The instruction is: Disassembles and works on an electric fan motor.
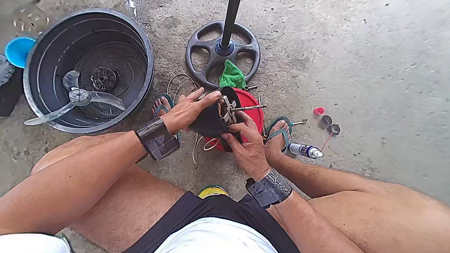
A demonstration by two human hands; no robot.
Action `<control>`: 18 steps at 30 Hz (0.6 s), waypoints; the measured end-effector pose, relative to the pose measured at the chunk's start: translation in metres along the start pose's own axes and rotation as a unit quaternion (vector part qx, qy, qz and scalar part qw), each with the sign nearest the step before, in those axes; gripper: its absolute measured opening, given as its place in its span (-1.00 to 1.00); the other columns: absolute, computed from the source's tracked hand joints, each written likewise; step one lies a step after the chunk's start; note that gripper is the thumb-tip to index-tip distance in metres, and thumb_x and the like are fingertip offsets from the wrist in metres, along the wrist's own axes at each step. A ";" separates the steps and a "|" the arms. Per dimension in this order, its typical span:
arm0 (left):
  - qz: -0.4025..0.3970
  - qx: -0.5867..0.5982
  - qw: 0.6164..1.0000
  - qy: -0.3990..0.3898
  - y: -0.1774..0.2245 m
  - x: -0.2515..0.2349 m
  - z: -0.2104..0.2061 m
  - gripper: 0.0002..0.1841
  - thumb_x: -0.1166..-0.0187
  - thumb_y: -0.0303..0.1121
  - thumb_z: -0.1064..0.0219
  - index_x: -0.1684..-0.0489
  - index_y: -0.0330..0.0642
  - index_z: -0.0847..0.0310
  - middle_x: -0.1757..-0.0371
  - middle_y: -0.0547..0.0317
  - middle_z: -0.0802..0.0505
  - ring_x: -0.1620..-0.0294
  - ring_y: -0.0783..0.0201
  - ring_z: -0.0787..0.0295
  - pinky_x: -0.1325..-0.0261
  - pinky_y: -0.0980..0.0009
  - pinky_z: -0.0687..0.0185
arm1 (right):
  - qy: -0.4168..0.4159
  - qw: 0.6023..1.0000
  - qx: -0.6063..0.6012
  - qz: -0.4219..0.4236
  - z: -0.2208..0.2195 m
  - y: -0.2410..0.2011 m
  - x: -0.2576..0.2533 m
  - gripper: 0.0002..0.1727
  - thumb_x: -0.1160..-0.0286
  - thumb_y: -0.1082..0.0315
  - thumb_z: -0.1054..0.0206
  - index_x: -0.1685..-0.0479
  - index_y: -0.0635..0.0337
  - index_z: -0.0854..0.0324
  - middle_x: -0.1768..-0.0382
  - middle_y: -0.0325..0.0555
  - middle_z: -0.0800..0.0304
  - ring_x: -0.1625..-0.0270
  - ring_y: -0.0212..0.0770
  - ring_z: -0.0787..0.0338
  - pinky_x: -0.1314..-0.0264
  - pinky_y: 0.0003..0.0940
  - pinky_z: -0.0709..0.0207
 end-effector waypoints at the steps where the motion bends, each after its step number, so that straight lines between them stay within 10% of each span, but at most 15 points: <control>1: -0.033 -0.032 0.999 -0.002 0.006 0.005 0.006 0.06 -0.31 0.70 0.04 -0.86 0.32 -0.12 -0.79 -0.02 -0.38 -0.69 -0.26 -0.34 -0.36 -0.46 -0.42 | 0.007 0.998 -0.056 -0.021 0.002 -0.001 -0.001 -0.78 -0.55 0.19 -0.46 0.14 0.17 -0.82 -0.42 0.08 -0.67 -0.56 -0.08 -0.60 -0.56 -0.15 -0.56; 4: -0.126 -0.057 0.990 0.002 0.036 0.024 0.023 -0.12 -0.59 0.52 0.19 -0.87 0.26 -0.12 -0.71 0.17 -0.50 -0.41 0.17 -0.68 -0.20 -0.02 -0.69 | 0.042 0.965 -0.235 -0.112 0.015 0.002 -0.005 -0.90 -0.73 0.34 -0.25 0.00 0.10 -0.64 0.04 -0.19 -0.84 -0.06 -0.31 -0.84 -0.18 -0.27 -0.76; 8: -0.257 0.017 0.966 -0.019 0.049 0.020 0.035 -0.22 -0.70 0.09 -0.19 -0.89 0.02 -0.02 -0.13 0.16 -0.84 -0.10 0.35 -0.79 -0.26 0.26 -0.69 | 0.069 0.875 -0.444 -0.182 0.028 0.014 -0.006 -0.72 -0.85 0.20 -0.08 -0.36 0.01 -0.49 -0.13 -0.07 -0.82 -0.20 -0.12 -0.84 -0.26 -0.11 -0.77; 14: -0.287 0.082 0.948 -0.111 0.031 0.017 -0.002 0.47 0.27 -0.20 -0.91 -0.92 0.25 0.11 -0.75 0.15 -0.33 -0.60 0.25 -0.50 -0.46 0.20 -0.69 | -0.015 0.790 -0.563 -0.243 0.032 0.030 0.004 -0.41 -0.67 -0.21 -0.20 -0.38 0.07 -0.56 -0.20 0.01 -0.83 -0.29 -0.11 -0.82 -0.38 -0.04 -0.70; 18: -0.333 0.068 0.940 -0.032 0.018 0.018 -0.029 0.54 0.33 -0.08 -0.94 -0.93 0.16 0.17 -0.66 0.17 -0.41 -0.54 0.34 -0.53 -0.49 0.28 -0.66 | -0.073 0.738 -0.610 -0.281 0.020 0.024 0.007 -0.38 -0.62 -0.24 -0.22 -0.32 0.11 -0.64 -0.15 0.10 -0.84 -0.23 -0.02 -0.84 -0.37 0.00 -0.70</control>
Point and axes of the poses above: each hand's wrist, its own x-axis away from the middle knuckle, its own z-axis out of the back of the hand, y = z × x, the point moved 1 cm from there along -x, towards the middle knuckle
